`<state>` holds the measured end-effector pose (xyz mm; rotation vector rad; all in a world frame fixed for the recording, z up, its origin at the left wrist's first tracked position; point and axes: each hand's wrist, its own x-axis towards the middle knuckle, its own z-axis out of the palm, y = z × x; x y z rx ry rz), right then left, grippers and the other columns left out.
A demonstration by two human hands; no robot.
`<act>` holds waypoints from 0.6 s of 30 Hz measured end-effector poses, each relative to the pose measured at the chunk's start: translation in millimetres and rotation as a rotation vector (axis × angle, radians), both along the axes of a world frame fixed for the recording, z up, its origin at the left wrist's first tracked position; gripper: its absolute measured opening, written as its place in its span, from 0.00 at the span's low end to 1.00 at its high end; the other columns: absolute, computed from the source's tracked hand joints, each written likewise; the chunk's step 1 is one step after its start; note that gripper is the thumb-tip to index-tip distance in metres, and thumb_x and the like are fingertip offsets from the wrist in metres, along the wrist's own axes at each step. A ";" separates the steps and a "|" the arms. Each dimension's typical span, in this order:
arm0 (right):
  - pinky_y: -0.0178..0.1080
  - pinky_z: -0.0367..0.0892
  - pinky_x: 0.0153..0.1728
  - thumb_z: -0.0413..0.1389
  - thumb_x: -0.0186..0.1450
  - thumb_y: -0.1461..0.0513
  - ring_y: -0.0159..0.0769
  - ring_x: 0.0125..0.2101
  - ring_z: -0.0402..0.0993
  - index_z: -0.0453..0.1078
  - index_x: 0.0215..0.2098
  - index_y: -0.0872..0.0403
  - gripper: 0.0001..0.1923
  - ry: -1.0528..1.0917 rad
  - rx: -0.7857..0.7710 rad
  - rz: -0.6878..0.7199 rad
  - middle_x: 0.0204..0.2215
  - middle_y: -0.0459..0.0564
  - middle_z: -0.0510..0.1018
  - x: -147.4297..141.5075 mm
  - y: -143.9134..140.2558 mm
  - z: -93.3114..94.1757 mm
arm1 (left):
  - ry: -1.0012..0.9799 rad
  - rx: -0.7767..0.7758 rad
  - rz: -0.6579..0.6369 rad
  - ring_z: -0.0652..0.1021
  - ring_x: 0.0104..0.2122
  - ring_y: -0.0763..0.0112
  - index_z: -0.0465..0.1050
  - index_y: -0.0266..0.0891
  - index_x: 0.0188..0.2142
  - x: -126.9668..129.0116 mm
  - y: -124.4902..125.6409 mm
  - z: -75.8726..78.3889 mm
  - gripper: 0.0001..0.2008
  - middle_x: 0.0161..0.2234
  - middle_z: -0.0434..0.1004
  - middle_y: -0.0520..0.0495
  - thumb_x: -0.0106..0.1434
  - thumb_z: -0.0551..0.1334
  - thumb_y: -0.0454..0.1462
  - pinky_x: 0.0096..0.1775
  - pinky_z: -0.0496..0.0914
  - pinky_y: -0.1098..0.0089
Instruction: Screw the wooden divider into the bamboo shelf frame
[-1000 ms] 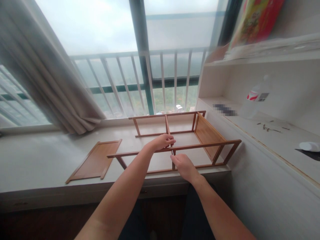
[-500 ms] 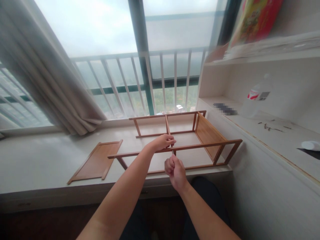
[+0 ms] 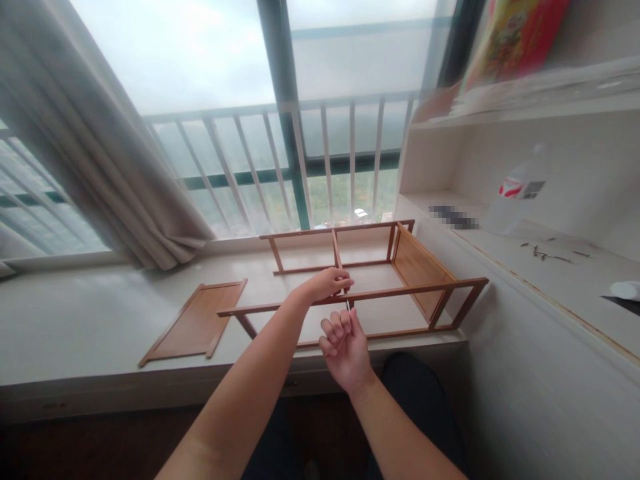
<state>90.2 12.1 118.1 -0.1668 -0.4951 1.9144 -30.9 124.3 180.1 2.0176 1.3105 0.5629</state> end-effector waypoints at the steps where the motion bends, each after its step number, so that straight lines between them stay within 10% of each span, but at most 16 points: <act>1: 0.32 0.43 0.15 0.47 0.72 0.50 0.33 0.22 0.45 0.50 0.23 0.50 0.22 -0.008 -0.001 0.005 0.22 0.42 0.49 0.7 -0.5 0.6 | -0.003 0.000 -0.002 0.68 0.23 0.73 0.72 0.38 0.30 0.1 0.0 -0.1 0.25 0.24 0.70 0.50 0.61 0.55 0.58 0.26 0.61 0.70; 14: 0.28 0.47 0.16 0.51 0.70 0.52 0.29 0.22 0.51 0.55 0.23 0.52 0.21 0.038 -0.014 0.153 0.23 0.42 0.57 5.7 -11.8 3.4 | -0.003 -0.005 0.006 0.68 0.22 0.73 0.72 0.38 0.29 1.2 -0.8 1.5 0.25 0.22 0.69 0.51 0.60 0.55 0.58 0.25 0.60 0.70; 18: 0.31 0.46 0.16 0.49 0.70 0.48 0.29 0.20 0.50 0.53 0.20 0.52 0.25 -0.262 0.134 0.178 0.20 0.42 0.58 9.8 -9.5 0.0 | -0.024 0.010 -0.014 0.67 0.21 0.73 0.72 0.38 0.28 0.8 0.4 0.0 0.25 0.21 0.68 0.52 0.60 0.56 0.58 0.24 0.59 0.70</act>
